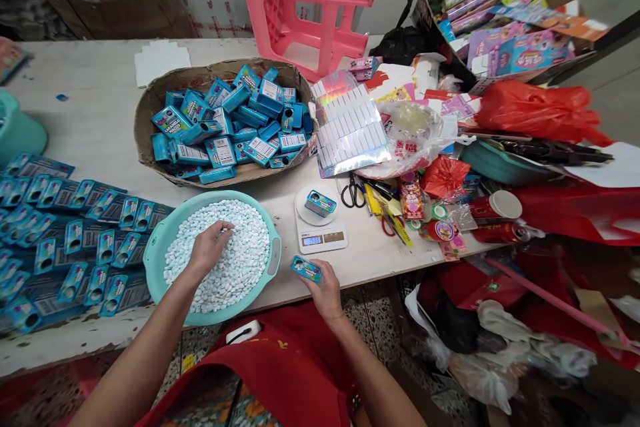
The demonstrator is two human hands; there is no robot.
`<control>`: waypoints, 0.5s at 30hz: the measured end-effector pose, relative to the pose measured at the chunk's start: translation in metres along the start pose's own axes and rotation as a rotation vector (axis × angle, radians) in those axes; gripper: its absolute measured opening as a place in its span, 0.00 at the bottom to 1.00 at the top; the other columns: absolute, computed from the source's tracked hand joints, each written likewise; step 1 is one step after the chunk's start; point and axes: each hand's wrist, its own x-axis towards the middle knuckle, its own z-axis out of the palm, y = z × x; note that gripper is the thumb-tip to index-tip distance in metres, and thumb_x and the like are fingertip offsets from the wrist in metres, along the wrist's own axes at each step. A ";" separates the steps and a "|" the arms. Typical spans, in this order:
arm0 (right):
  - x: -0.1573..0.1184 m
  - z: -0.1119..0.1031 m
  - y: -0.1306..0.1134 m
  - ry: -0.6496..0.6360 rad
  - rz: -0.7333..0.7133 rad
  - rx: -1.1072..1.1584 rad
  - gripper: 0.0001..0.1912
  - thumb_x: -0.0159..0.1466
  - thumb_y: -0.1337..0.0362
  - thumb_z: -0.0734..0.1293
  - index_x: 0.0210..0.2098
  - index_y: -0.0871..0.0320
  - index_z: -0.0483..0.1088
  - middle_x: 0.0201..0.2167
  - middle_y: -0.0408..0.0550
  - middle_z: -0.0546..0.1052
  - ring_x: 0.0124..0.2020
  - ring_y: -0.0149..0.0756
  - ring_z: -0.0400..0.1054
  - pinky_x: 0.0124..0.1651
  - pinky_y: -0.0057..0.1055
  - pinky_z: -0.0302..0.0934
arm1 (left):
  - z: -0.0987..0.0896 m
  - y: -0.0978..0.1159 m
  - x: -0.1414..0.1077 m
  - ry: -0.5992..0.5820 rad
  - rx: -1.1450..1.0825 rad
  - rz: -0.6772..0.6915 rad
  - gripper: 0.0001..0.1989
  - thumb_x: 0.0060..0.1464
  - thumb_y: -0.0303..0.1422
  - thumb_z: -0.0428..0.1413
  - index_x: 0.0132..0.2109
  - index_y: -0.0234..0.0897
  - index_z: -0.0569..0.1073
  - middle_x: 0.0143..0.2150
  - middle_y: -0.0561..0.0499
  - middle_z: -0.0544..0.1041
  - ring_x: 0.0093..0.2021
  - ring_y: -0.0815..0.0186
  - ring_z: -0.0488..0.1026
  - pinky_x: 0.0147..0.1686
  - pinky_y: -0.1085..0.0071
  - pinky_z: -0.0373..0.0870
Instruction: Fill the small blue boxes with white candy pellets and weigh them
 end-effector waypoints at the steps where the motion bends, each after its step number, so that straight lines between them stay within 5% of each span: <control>1: 0.001 -0.003 -0.005 0.014 0.007 -0.002 0.17 0.56 0.58 0.70 0.44 0.55 0.70 0.40 0.49 0.74 0.42 0.41 0.69 0.46 0.39 0.65 | 0.001 0.001 0.001 -0.025 -0.139 -0.047 0.11 0.46 0.39 0.55 0.36 0.38 0.73 0.28 0.52 0.71 0.25 0.68 0.64 0.24 0.73 0.57; 5: 0.013 -0.016 -0.037 0.066 -0.022 -0.003 0.16 0.55 0.58 0.71 0.41 0.54 0.70 0.38 0.47 0.74 0.41 0.40 0.69 0.45 0.37 0.65 | 0.001 0.007 0.006 -0.097 -0.734 -0.290 0.18 0.40 0.41 0.61 0.36 0.34 0.69 0.24 0.55 0.65 0.20 0.75 0.59 0.17 0.78 0.49; 8: 0.023 -0.020 -0.060 0.080 -0.078 0.011 0.15 0.55 0.59 0.72 0.41 0.54 0.71 0.38 0.47 0.74 0.41 0.41 0.69 0.45 0.38 0.65 | 0.001 0.011 0.006 -0.126 -0.886 -0.341 0.19 0.40 0.43 0.62 0.33 0.34 0.66 0.21 0.58 0.59 0.17 0.77 0.54 0.16 0.79 0.44; 12: 0.031 -0.016 -0.079 0.064 -0.122 0.048 0.15 0.54 0.59 0.72 0.41 0.53 0.71 0.39 0.48 0.74 0.42 0.42 0.69 0.47 0.39 0.65 | -0.002 0.011 -0.004 -0.028 -0.719 -0.264 0.16 0.47 0.46 0.56 0.31 0.37 0.65 0.19 0.59 0.55 0.16 0.75 0.52 0.16 0.77 0.44; 15: 0.032 -0.014 -0.083 0.059 -0.111 0.080 0.16 0.54 0.59 0.72 0.41 0.53 0.71 0.39 0.48 0.74 0.43 0.42 0.69 0.47 0.40 0.65 | -0.007 0.008 -0.014 0.077 -0.239 -0.075 0.13 0.51 0.44 0.53 0.29 0.38 0.68 0.21 0.53 0.63 0.22 0.67 0.62 0.21 0.73 0.55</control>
